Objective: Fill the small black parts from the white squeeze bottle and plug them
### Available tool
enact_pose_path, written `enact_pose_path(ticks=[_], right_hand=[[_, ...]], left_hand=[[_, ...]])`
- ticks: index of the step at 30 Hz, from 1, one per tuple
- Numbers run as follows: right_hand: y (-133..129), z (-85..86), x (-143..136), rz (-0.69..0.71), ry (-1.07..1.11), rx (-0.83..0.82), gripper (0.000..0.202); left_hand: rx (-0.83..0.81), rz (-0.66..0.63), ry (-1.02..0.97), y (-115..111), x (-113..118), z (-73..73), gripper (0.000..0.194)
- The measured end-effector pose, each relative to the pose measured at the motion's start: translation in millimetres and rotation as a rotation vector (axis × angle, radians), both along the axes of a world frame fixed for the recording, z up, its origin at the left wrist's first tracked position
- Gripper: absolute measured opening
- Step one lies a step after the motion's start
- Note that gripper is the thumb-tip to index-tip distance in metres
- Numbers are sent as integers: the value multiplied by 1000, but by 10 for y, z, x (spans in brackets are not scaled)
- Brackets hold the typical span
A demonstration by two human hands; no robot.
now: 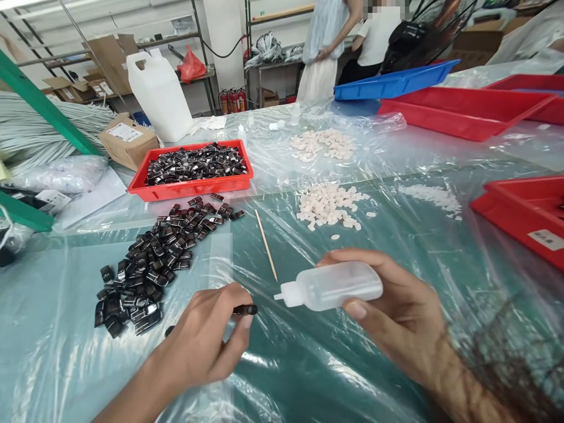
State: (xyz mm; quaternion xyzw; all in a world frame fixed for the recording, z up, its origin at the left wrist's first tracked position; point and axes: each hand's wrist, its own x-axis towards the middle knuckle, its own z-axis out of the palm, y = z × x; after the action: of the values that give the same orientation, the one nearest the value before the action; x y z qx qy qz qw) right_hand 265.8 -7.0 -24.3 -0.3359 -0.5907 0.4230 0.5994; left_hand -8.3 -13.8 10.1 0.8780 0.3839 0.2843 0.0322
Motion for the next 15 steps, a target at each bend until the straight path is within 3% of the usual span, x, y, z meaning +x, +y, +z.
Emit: enact_pose_path(ticks=[3, 6, 11, 15], right_hand=[[6, -17, -27, 25, 5, -20, 37], [11, -8, -3, 18, -12, -8, 41], [4, 28, 59, -24, -78, 42, 48], [-38, 31, 46, 19, -181, 121, 51]], left_hand=[[-83, 55, -17, -49, -14, 7, 28], [-171, 21, -51, -60, -38, -10, 35], [-190, -22, -63, 20, -49, -70, 24], [-171, -79, -167, 86, -20, -78, 11]])
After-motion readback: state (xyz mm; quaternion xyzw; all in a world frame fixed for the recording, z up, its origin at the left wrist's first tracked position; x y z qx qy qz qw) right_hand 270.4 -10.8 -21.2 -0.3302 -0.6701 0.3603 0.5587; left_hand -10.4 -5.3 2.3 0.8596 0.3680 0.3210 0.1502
